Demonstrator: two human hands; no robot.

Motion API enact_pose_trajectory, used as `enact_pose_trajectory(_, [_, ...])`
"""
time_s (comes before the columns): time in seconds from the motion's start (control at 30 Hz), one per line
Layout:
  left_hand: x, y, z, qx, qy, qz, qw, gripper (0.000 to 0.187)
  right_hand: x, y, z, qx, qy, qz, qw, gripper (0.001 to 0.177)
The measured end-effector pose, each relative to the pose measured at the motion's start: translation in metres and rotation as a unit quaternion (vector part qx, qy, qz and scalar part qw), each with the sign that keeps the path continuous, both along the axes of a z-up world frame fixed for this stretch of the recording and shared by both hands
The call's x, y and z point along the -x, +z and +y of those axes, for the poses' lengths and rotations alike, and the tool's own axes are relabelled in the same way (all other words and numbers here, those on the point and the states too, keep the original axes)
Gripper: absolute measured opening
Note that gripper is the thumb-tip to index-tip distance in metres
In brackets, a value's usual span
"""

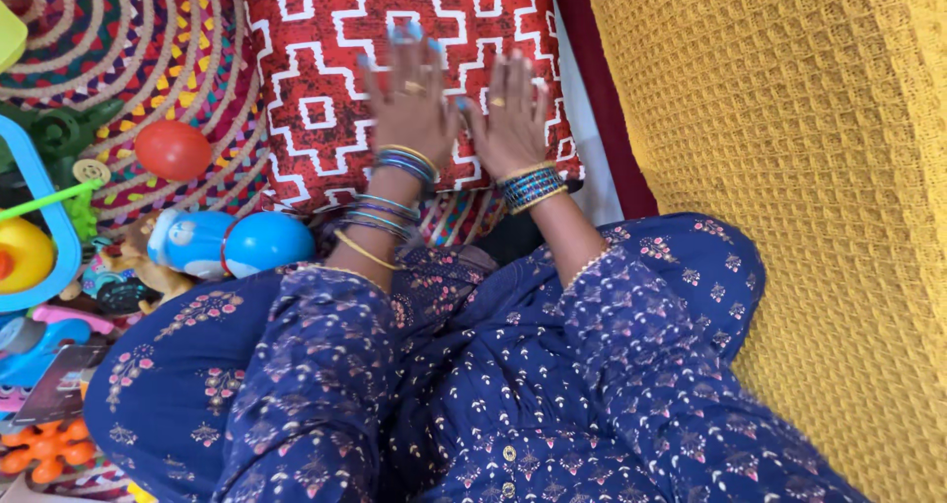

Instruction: The person inserts a white pillow into a red and white patterned pillowcase while sitting on the floor. They adjust the pillow inside the case, smooth the fabric, and zip the closure.

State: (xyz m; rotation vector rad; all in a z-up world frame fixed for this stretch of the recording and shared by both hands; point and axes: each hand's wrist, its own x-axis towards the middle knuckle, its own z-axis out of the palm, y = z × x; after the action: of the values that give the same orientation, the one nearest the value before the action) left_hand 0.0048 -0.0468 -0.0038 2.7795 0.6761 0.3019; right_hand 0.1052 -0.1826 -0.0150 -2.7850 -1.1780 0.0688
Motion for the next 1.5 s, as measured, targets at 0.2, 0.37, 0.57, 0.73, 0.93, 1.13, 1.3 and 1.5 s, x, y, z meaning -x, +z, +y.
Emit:
enact_pose_trajectory(0.2, [-0.010,-0.029,-0.027,-0.033,-0.041,0.039,0.998,0.066,0.008,-0.021,0.001,0.061,-0.098,-0.023,0.993,0.079])
enact_pose_trajectory(0.37, [-0.015,-0.056,-0.025,-0.064,-0.045,0.064,0.995,0.067,0.004,-0.044,0.007,0.026,-0.108,-0.009,0.994,0.081])
enact_pose_trajectory(0.57, [-0.013,-0.046,-0.022,-0.076,-0.044,0.053,0.995,0.068,0.000,-0.052,0.006,0.021,-0.095,-0.036,0.995,0.081])
enact_pose_trajectory(0.73, [0.021,-0.012,-0.005,0.037,0.015,0.011,0.999,0.069,0.018,-0.027,0.002,-0.015,-0.079,-0.036,0.996,0.082])
enact_pose_trajectory(0.93, [0.050,-0.015,0.018,0.033,0.379,-0.007,0.925,0.070,0.075,-0.009,0.028,-0.161,0.165,-0.062,0.971,0.080])
enact_pose_trajectory(1.13, [0.059,-0.046,0.035,0.035,0.453,-0.042,0.890,0.076,0.110,-0.010,0.054,-0.093,0.248,-0.057,0.963,0.074])
enact_pose_trajectory(1.3, [0.045,-0.057,0.033,0.024,0.488,0.041,0.872,0.079,0.108,-0.035,0.055,-0.046,0.235,-0.085,0.967,0.073])
enact_pose_trajectory(1.5, [0.041,-0.079,0.039,-0.022,0.480,0.078,0.874,0.082,0.106,-0.056,0.060,-0.025,0.231,-0.099,0.967,0.073])
